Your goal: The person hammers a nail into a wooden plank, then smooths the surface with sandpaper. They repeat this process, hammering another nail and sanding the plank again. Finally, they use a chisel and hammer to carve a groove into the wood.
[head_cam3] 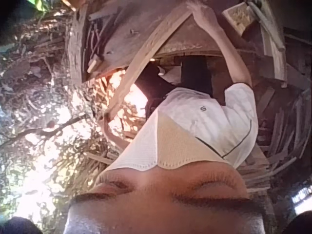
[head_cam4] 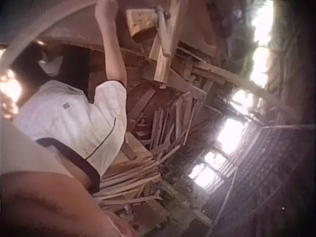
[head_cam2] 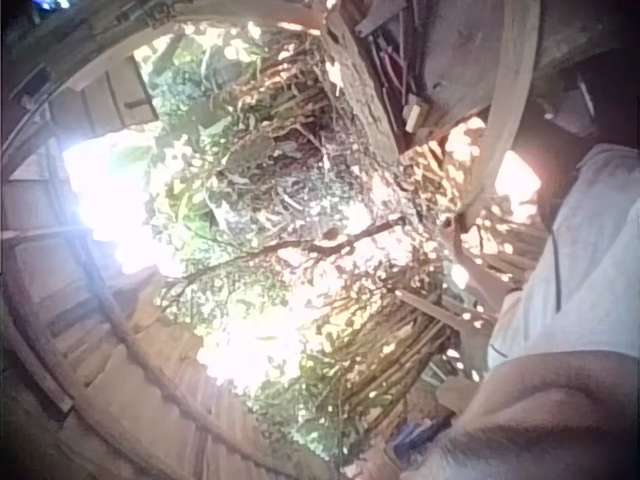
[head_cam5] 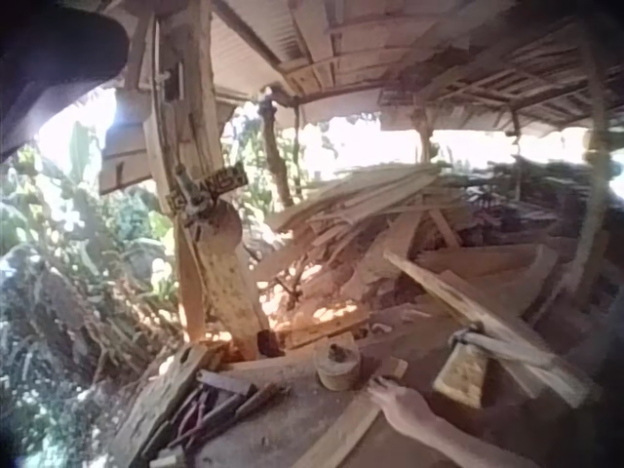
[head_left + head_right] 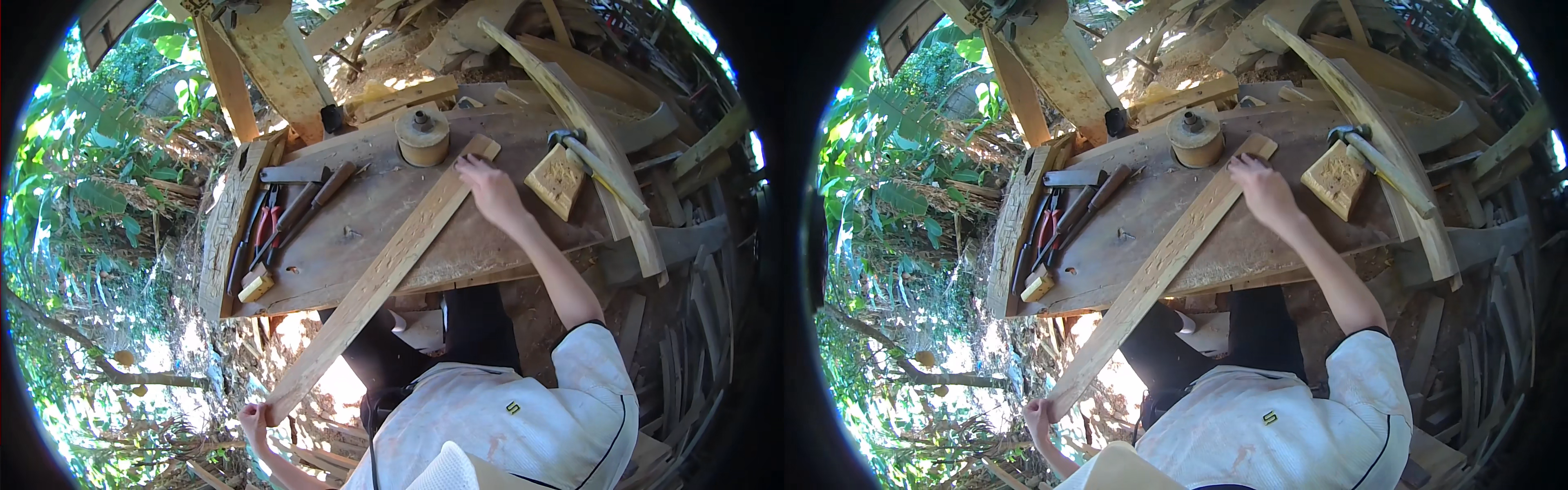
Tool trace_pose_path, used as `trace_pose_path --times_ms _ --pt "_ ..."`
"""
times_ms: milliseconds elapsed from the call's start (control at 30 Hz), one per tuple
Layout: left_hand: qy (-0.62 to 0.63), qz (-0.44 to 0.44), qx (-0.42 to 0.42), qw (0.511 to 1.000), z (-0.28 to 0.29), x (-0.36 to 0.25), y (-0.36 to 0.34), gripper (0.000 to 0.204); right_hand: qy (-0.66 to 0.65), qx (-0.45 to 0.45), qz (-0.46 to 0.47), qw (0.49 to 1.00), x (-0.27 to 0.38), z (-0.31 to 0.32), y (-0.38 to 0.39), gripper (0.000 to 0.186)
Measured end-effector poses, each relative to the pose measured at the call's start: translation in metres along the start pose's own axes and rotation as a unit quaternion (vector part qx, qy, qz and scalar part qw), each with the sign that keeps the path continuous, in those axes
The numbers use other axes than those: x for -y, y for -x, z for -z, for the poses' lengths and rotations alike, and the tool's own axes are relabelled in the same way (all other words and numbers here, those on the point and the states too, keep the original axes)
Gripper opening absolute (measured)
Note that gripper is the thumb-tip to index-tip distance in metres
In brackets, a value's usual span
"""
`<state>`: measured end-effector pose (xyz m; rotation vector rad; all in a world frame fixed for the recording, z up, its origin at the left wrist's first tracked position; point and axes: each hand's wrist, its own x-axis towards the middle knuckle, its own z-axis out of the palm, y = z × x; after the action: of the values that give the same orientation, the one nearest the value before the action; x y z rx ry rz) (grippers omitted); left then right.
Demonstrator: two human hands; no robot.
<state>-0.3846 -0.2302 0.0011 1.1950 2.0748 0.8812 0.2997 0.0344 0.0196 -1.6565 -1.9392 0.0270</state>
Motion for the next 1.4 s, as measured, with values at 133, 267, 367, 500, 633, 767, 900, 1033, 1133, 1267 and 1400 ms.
trace_pose_path --times_ms 133,267,367,500,633,767,900,1033,1133,1267,1400 --pt "-0.033 0.025 -0.171 0.984 0.003 0.009 -0.010 0.059 -0.147 0.074 0.126 0.978 0.050 -0.009 0.032 0.026" --pt "-0.034 0.046 -0.218 0.974 0.004 0.005 -0.021 0.068 -0.054 0.029 -0.049 0.997 -0.013 0.005 -0.005 0.029" --pt "-0.013 0.060 -0.229 0.972 -0.010 0.004 -0.026 0.069 0.015 0.001 0.002 1.000 0.016 -0.014 0.011 0.032" --pt "0.024 0.103 -0.254 0.962 -0.009 0.018 -0.020 0.065 -0.130 0.075 0.107 0.983 0.037 -0.016 0.015 0.033" --pt "0.145 0.125 -0.172 0.966 -0.051 0.002 -0.008 0.047 0.090 -0.037 -0.043 0.994 -0.008 -0.005 -0.001 0.033" --pt "0.208 0.092 -0.184 0.956 -0.104 -0.027 0.018 0.040 -0.126 0.092 0.145 0.977 0.110 -0.024 0.037 0.033" --pt "0.237 0.120 -0.216 0.940 -0.163 -0.099 0.033 0.029 -0.233 0.107 0.283 0.924 0.211 -0.054 0.109 0.037" --pt "0.156 0.039 -0.169 0.972 -0.178 -0.099 0.045 0.032 -0.283 0.124 0.299 0.903 0.229 -0.058 0.125 0.037" --pt "0.150 0.022 -0.181 0.972 -0.180 -0.105 0.047 0.034 -0.216 0.084 0.226 0.946 0.173 -0.041 0.081 0.035" --pt "0.133 0.004 -0.136 0.982 -0.182 -0.119 0.047 0.039 -0.091 -0.009 0.087 0.992 0.128 -0.047 0.059 0.037" --pt "0.193 0.003 -0.143 0.971 -0.216 -0.129 0.044 0.043 -0.212 0.095 0.193 0.953 0.224 -0.049 0.101 0.037"
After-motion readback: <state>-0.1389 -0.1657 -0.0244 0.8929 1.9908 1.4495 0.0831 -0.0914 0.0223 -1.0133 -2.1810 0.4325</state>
